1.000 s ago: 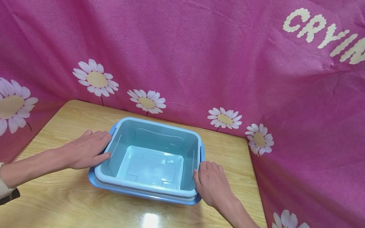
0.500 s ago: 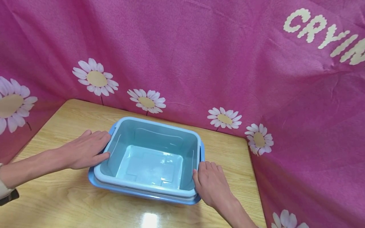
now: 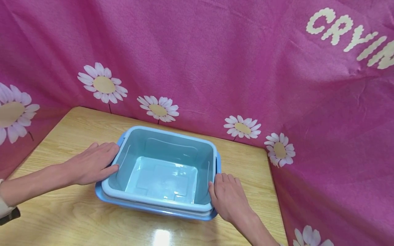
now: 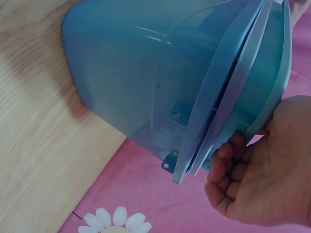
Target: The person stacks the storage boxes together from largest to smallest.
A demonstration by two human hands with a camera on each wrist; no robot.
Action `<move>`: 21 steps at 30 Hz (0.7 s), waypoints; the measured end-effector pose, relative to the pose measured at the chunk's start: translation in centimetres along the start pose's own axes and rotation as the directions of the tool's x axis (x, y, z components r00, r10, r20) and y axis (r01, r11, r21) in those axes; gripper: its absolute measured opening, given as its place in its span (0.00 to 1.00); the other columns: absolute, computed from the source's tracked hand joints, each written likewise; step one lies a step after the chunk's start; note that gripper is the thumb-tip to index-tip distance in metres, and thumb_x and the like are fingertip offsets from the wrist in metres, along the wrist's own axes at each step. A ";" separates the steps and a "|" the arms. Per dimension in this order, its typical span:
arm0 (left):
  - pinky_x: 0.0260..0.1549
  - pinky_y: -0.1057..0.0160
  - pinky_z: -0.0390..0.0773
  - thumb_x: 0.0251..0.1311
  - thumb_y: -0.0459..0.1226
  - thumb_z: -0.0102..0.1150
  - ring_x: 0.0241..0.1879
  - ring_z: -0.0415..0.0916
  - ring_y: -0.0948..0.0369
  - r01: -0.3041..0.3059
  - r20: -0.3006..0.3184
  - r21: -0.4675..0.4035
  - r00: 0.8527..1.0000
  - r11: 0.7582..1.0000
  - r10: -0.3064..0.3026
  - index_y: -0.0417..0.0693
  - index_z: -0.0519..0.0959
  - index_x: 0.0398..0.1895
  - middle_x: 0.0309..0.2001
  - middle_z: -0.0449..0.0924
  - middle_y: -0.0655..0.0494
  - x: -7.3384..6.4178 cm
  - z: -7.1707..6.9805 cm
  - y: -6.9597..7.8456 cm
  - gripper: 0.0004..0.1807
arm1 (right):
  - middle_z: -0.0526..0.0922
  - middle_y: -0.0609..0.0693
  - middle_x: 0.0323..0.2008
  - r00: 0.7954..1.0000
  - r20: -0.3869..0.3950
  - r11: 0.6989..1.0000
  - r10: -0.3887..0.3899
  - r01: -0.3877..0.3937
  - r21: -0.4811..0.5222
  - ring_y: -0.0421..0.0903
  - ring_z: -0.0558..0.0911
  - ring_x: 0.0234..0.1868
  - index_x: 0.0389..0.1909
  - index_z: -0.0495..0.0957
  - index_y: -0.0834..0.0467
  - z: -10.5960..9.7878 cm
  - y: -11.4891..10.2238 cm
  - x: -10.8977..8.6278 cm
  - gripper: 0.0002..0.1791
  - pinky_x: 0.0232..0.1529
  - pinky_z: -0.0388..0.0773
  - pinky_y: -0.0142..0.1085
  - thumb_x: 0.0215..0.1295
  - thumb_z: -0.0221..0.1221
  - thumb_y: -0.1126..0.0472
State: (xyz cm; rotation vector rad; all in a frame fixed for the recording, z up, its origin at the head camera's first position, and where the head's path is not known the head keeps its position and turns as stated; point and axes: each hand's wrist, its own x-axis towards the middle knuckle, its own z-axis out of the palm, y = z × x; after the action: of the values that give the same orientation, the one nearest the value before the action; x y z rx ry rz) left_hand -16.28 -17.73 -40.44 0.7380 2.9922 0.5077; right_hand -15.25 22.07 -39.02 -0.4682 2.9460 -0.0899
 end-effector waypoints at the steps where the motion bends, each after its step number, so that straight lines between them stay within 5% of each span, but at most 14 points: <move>1: 0.30 0.59 0.59 0.61 0.44 0.56 0.32 0.64 0.61 0.004 0.000 -0.005 1.000 1.000 -0.004 0.46 0.70 0.39 0.30 0.65 0.59 0.0 0.0 0.0 0.12 | 0.70 0.48 0.28 1.000 0.000 1.000 -0.002 0.002 0.001 0.50 0.72 0.36 0.40 0.72 0.59 0.0 0.0 0.0 0.13 0.46 0.69 0.49 0.73 0.52 0.52; 21: 0.32 0.59 0.67 0.58 0.44 0.58 0.31 0.66 0.61 -0.002 0.015 -0.036 1.000 0.999 0.003 0.44 0.70 0.39 0.29 0.65 0.58 0.3 -0.3 -0.1 0.14 | 0.66 0.46 0.23 0.995 -0.077 0.998 -0.055 0.058 0.033 0.48 0.70 0.32 0.32 0.70 0.56 0.3 0.3 0.1 0.12 0.43 0.68 0.47 0.75 0.50 0.54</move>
State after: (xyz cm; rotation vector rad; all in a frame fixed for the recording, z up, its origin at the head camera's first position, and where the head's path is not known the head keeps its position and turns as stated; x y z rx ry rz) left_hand -16.68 -17.78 -40.21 0.7399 2.9602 0.5515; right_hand -15.38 22.32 -39.32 -0.5554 3.0002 -0.1704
